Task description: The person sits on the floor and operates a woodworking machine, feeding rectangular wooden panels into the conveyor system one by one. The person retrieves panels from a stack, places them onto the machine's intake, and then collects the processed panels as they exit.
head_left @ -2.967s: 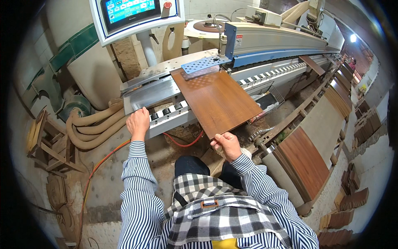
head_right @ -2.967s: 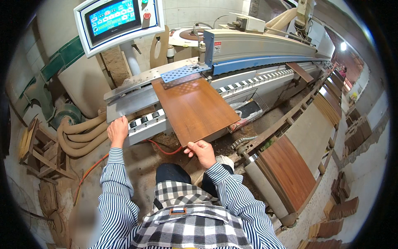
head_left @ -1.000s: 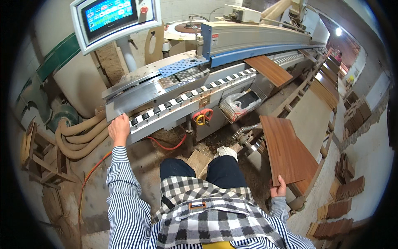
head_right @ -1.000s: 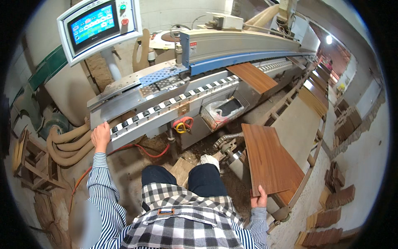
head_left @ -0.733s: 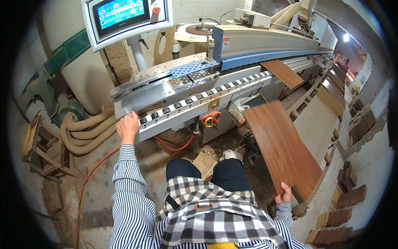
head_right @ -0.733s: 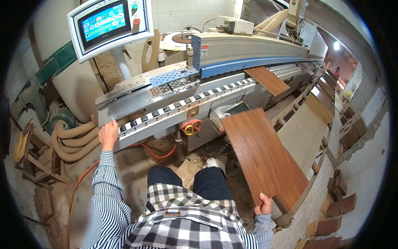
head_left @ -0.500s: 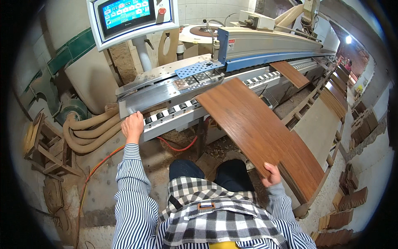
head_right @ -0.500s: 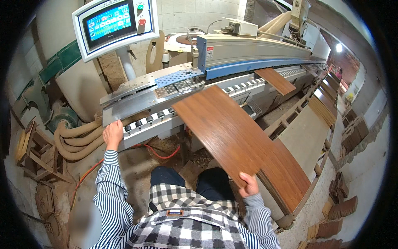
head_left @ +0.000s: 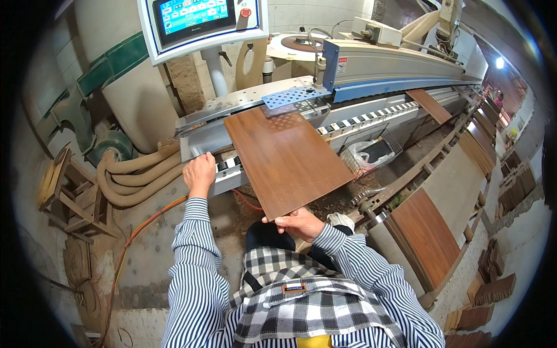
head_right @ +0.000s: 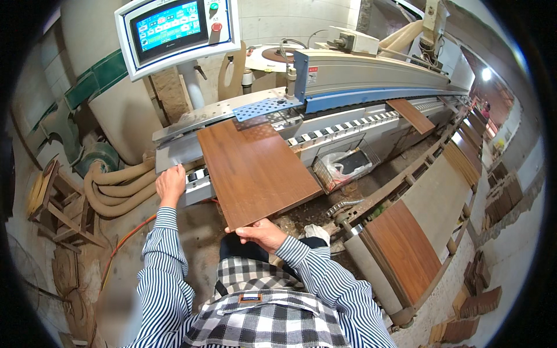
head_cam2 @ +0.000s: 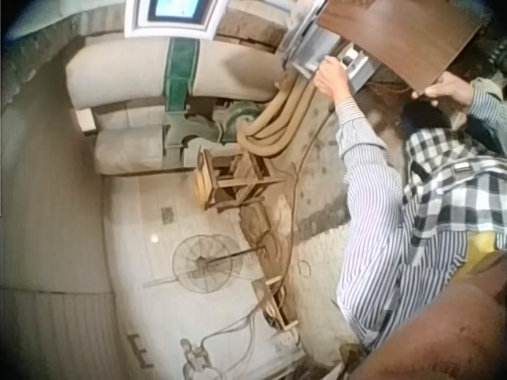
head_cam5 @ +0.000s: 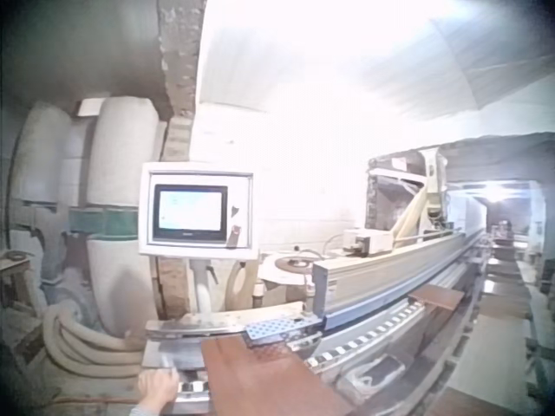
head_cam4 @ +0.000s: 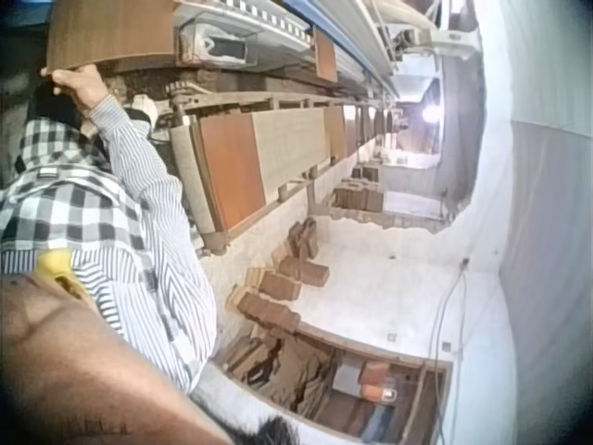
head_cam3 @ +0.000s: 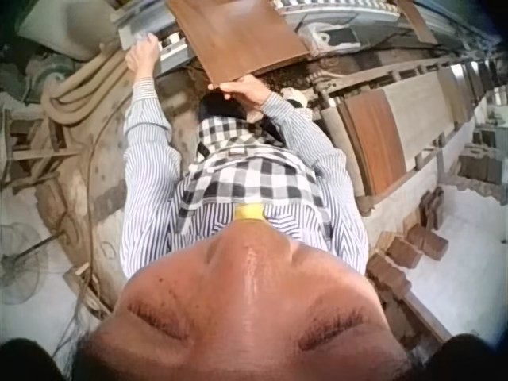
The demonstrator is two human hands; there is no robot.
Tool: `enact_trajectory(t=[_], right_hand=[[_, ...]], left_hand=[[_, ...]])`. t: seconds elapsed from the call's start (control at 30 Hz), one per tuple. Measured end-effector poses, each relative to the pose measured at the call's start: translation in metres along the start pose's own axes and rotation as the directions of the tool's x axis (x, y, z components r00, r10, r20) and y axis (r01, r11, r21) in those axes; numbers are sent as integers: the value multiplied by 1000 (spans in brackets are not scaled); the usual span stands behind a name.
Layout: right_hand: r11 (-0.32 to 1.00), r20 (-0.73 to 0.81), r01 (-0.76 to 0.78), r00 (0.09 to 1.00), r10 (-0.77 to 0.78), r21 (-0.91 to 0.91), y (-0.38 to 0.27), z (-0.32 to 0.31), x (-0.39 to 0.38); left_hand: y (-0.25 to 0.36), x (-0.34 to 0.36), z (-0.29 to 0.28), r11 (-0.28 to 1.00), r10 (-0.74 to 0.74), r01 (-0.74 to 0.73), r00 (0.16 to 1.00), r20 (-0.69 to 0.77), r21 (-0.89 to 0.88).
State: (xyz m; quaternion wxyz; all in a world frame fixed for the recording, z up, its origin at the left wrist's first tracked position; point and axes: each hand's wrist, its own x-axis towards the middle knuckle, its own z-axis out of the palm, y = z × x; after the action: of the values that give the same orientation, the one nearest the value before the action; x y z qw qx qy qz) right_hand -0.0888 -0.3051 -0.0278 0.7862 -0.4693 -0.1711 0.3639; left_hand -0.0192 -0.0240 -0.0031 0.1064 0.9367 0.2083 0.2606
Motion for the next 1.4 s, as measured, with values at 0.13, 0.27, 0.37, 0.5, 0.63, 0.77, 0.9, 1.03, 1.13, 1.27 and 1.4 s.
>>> enact_trajectory(t=[0.13, 0.27, 0.37, 0.5, 0.63, 0.77, 0.9, 1.03, 1.13, 1.27, 1.4], right_hand=[[998, -15, -6, 1000, 5, -60, 5, -3, 15], [994, -34, 7, 999, -10, -106, 5, -3, 17], [993, -66, 42, 997, -50, -114, 10, -1, 17], [981, -145, 87, 983, -113, -176, 18, -4, 14], [983, -228, 85, 966, -121, -164, 14, -5, 8], [982, -319, 96, 936, -145, -163, 11, -12, 2], [972, -416, 138, 885, -208, -191, 8, -26, -5], [958, -466, 226, 838, -285, -178, 3, -44, -12], [949, -511, 248, 800, -313, -193, -3, -57, -18], [935, -586, 293, 730, -353, -199, -15, -73, -27], [904, -653, 336, 627, -425, -265, -26, -94, -35]], left_hand=[[0, 0, 1, 1000, -5, 5, 1000, 12, 1], [0, 0, -1, 1000, -18, 18, 1000, 19, 1], [1, 0, 0, 1000, -20, 20, 1000, 20, -3], [1, 1, 1, 1000, 0, 0, 1000, 17, -3], [0, 0, 0, 1000, -2, 2, 1000, 6, -8], [-1, 1, 3, 1000, -1, 1, 1000, -1, -3], [-1, 2, 4, 1000, 7, -7, 1000, 2, 7], [-1, 2, 3, 1000, 0, 0, 1000, 9, 7], [2, 1, 1, 1000, -10, 10, 1000, 23, 4], [2, 0, -1, 1000, -20, 20, 999, 31, 13], [2, 1, 1, 1000, -22, 22, 999, 35, 13]])
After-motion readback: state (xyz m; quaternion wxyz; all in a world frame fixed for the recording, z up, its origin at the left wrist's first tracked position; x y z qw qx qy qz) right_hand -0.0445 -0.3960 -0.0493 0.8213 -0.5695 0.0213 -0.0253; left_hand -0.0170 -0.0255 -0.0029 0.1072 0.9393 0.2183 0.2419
